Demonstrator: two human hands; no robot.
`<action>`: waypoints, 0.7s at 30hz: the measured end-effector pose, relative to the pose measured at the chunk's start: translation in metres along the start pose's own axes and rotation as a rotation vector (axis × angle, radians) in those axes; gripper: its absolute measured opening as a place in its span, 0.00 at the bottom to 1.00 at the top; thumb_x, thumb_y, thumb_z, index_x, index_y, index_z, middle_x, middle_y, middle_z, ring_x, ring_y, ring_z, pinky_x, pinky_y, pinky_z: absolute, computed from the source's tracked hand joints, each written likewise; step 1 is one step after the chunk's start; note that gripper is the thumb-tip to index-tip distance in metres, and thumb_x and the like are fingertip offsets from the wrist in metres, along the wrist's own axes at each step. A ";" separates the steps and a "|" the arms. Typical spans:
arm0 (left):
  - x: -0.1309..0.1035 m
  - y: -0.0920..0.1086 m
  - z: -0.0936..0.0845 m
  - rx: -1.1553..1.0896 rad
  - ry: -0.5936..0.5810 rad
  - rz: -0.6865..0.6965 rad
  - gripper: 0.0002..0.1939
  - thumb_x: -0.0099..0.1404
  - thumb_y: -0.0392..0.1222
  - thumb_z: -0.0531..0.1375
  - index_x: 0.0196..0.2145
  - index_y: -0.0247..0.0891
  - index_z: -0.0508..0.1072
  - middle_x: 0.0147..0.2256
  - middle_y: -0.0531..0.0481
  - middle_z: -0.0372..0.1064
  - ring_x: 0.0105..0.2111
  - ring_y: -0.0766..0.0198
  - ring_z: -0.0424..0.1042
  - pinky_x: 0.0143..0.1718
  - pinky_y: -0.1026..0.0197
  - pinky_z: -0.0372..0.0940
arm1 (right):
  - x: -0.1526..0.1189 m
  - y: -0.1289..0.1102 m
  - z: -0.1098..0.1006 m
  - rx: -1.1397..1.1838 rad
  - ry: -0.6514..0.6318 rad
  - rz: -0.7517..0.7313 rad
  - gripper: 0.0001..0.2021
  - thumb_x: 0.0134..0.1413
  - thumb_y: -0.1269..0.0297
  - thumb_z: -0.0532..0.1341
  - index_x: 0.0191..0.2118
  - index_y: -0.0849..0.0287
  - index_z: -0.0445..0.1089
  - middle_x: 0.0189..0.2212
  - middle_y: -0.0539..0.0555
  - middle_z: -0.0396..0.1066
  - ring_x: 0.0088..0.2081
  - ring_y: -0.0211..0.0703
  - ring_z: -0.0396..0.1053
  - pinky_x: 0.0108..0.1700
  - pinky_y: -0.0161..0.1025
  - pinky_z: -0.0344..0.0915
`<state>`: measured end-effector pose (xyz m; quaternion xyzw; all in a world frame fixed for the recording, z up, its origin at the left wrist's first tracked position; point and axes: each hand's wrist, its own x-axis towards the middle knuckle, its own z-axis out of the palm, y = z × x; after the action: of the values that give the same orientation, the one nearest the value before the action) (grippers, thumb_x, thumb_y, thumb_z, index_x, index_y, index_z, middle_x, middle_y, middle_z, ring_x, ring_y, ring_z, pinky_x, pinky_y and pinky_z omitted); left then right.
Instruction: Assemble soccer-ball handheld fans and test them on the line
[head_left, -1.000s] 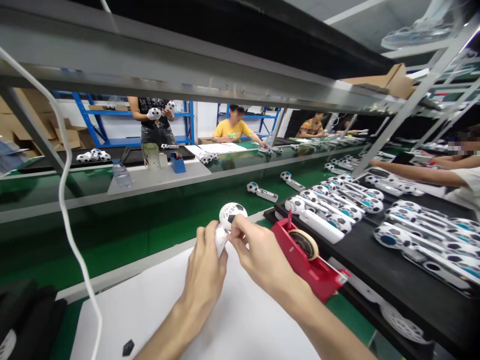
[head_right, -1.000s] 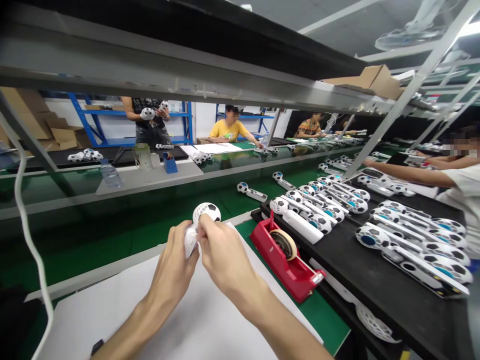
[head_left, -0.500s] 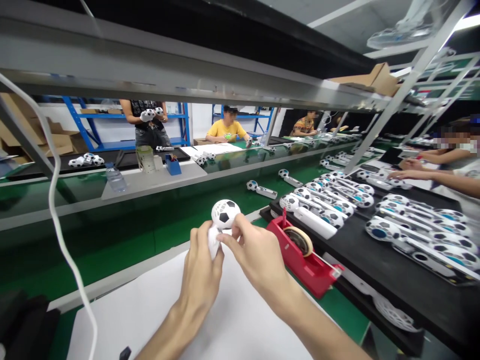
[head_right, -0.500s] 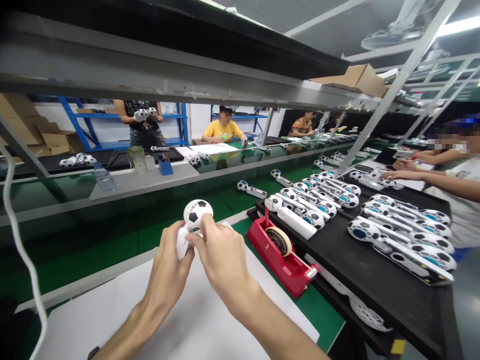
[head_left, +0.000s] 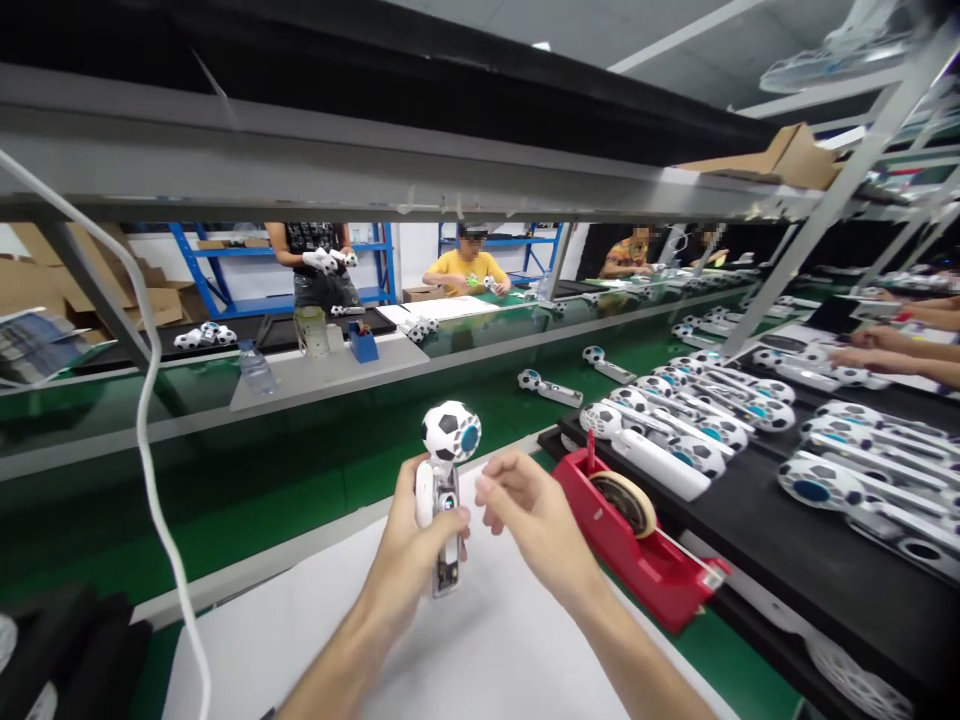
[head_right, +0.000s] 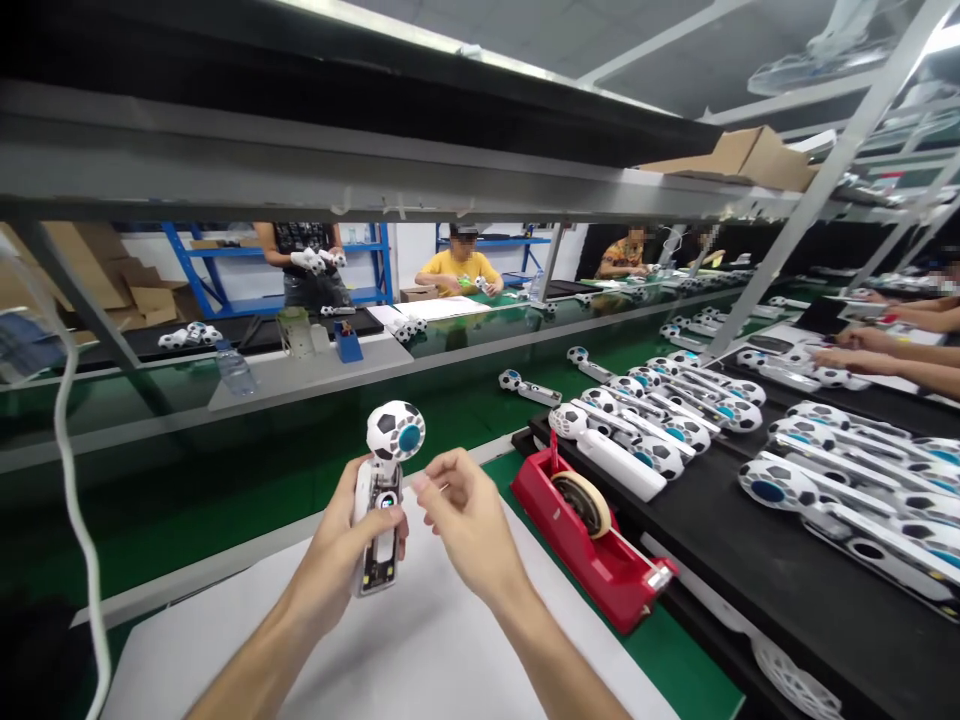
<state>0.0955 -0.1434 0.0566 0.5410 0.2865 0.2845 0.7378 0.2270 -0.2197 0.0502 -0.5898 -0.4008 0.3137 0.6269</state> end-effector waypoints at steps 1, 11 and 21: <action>0.004 -0.002 -0.001 -0.041 0.036 0.008 0.28 0.61 0.45 0.61 0.57 0.46 0.57 0.33 0.52 0.69 0.28 0.63 0.72 0.27 0.63 0.66 | -0.002 0.006 0.004 -0.002 -0.056 0.017 0.20 0.55 0.51 0.66 0.46 0.57 0.62 0.37 0.53 0.71 0.34 0.40 0.71 0.33 0.37 0.68; 0.068 -0.040 -0.072 0.523 0.398 0.279 0.39 0.65 0.56 0.53 0.66 0.34 0.47 0.64 0.31 0.53 0.66 0.43 0.52 0.64 0.38 0.49 | 0.109 0.077 0.061 -0.662 -0.170 0.080 0.13 0.57 0.62 0.66 0.46 0.63 0.70 0.40 0.55 0.73 0.43 0.47 0.73 0.46 0.48 0.71; 0.072 -0.033 -0.115 0.771 0.361 0.274 0.39 0.61 0.65 0.52 0.64 0.42 0.57 0.63 0.39 0.57 0.65 0.42 0.54 0.60 0.37 0.59 | 0.169 0.049 0.092 -1.331 -0.278 0.114 0.20 0.61 0.60 0.64 0.57 0.61 0.67 0.60 0.61 0.62 0.60 0.57 0.61 0.60 0.61 0.60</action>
<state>0.0631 -0.0261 -0.0122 0.7511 0.4214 0.3421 0.3759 0.2319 -0.0230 0.0224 -0.8242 -0.5535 0.1056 0.0557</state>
